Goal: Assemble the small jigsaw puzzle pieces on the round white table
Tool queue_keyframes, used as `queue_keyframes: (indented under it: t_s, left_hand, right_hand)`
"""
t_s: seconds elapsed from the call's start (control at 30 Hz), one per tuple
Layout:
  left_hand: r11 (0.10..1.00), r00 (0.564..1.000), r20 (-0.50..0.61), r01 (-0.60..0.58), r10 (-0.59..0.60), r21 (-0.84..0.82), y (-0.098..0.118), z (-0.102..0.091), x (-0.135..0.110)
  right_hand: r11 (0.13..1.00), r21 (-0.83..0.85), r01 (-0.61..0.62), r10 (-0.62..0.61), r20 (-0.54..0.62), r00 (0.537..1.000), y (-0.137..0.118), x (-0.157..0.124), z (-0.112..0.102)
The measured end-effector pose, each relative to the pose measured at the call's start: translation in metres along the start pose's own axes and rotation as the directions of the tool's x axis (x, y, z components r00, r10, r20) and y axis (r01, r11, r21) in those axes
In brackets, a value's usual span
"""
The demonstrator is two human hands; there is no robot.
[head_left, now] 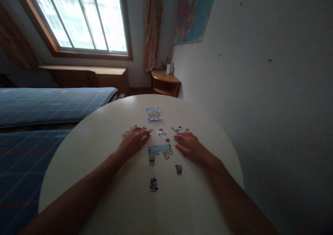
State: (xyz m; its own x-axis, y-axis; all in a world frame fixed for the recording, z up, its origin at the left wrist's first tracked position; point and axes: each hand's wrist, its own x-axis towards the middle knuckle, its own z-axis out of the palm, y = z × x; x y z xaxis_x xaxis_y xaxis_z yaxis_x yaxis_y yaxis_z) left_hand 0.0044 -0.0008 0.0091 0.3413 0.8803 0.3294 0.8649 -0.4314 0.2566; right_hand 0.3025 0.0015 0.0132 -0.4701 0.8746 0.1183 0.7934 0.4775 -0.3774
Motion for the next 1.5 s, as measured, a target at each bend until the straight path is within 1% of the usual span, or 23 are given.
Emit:
queue_keyframes:
  t_s: [0.27, 0.4, 0.77, 1.0, 1.17, 1.27, 1.5]
  left_hand:
    - [1.0, 1.0, 0.009, 0.007, -0.007, 0.011, 0.0, -0.002, 0.0]
    - [1.0, 1.0, 0.02, 0.02, -0.02, -0.009, -0.002, -0.002, -0.001]
    - [0.997, 0.999, 0.043, -0.007, 0.01, -0.073, -0.008, 0.003, 0.0]
    - [0.994, 0.998, 0.043, 0.046, -0.042, -0.099, -0.012, -0.001, -0.002]
    - [0.992, 0.993, 0.024, 0.114, -0.112, -0.052, -0.017, -0.009, -0.002]
    - [0.99, 0.99, 0.021, 0.137, -0.137, -0.018, -0.02, -0.011, -0.002]
    - [0.993, 0.993, -0.005, 0.119, -0.119, 0.008, -0.02, -0.01, -0.004]
  right_hand:
    - [1.0, 0.011, 0.012, -0.012, 0.004, 1.0, -0.001, -0.001, -0.002]
    - [1.0, 0.011, 0.006, -0.006, -0.005, 1.0, 0.0, -0.001, -0.002]
    - [1.0, 0.0, 0.015, -0.015, -0.006, 1.0, 0.002, -0.001, 0.001]
    - [1.0, -0.003, 0.011, -0.011, -0.008, 1.0, -0.002, -0.001, 0.0]
    - [1.0, -0.02, -0.016, 0.016, -0.001, 1.0, -0.005, 0.0, -0.002]
    - [0.999, -0.037, -0.012, 0.011, -0.01, 1.0, -0.006, 0.002, -0.002]
    - [0.997, -0.07, -0.016, 0.014, -0.035, 0.999, -0.005, 0.008, 0.002]
